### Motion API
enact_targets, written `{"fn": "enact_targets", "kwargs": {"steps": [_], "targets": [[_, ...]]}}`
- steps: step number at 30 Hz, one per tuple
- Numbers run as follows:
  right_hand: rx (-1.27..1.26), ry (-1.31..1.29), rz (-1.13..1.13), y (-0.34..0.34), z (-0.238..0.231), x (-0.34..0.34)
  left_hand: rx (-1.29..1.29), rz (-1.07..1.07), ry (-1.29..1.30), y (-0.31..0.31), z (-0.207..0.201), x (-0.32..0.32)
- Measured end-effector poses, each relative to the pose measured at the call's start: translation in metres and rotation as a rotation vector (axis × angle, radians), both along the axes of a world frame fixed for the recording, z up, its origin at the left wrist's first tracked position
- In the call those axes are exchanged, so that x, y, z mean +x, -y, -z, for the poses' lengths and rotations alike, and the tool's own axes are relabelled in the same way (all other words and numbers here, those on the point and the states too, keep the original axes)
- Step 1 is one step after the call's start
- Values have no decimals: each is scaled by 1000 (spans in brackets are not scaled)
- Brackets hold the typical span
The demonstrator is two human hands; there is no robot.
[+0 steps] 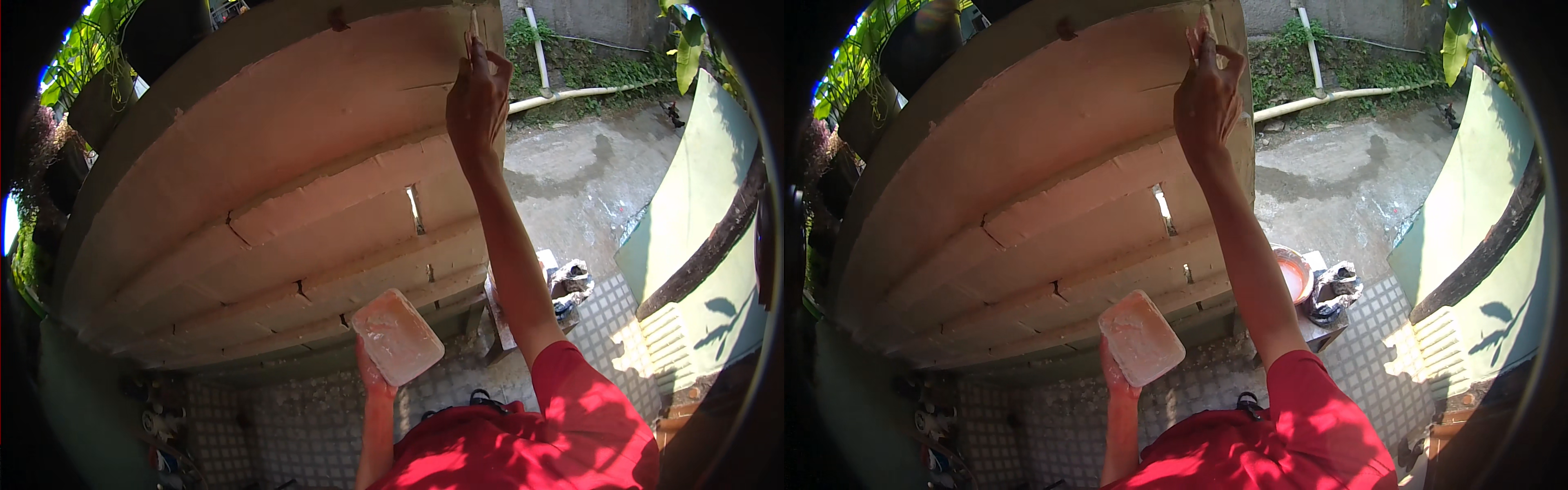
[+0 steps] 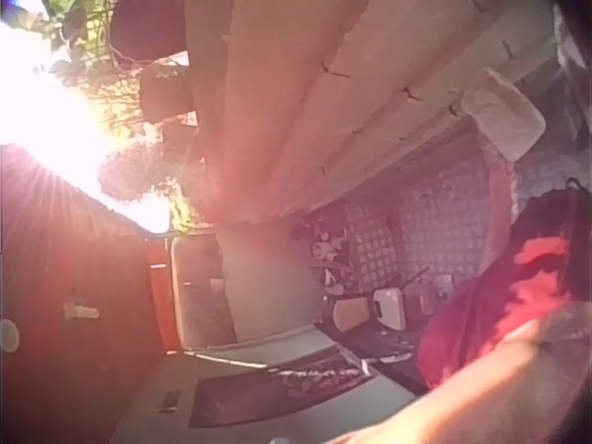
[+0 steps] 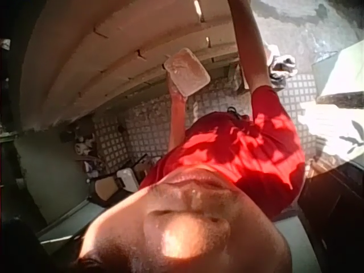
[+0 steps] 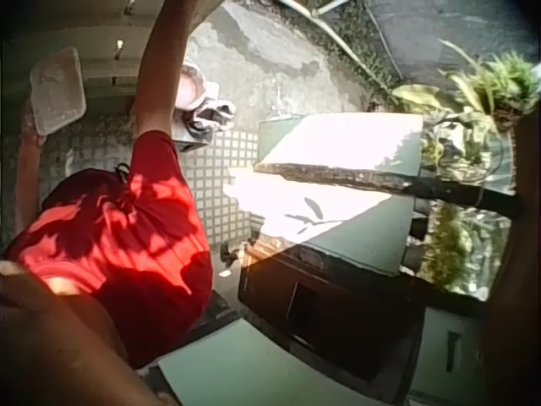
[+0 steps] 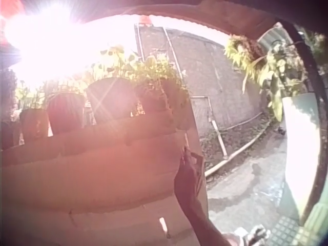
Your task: Applying and smoothing plaster or spackle onto a wall corner using a container and a scraper.
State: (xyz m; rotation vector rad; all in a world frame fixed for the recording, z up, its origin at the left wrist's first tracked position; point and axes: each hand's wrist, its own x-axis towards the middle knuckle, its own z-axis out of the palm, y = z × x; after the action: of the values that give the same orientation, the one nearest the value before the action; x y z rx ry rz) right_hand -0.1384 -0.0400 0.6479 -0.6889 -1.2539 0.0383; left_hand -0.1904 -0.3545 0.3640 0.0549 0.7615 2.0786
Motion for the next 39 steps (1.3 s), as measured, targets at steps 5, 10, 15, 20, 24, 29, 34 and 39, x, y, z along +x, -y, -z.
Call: {"fn": "enact_targets", "kwargs": {"steps": [5,10,15,20,24,29,34,39], "targets": [[-79,138,-79,10,-7,-60,-61,-26,30,3,-15,6],[120,250,-404,84,8,-124,-37,-63,-58,17,-4,-6],[244,326,-517,103,22,-115,10,-30,5,28,-8,-15],[22,153,-237,62,2,-51,-6,-31,-3,28,-8,-20],[4,110,-158,48,8,-80,2,-3,2,29,-18,-13],[93,252,-486,106,21,-124,-41,-29,-43,32,-22,-12],[24,-36,-548,82,20,-54,-13,-8,-45,33,-21,-12],[-152,-227,-517,-23,38,41,-8,-2,2,30,-15,-12]]}}
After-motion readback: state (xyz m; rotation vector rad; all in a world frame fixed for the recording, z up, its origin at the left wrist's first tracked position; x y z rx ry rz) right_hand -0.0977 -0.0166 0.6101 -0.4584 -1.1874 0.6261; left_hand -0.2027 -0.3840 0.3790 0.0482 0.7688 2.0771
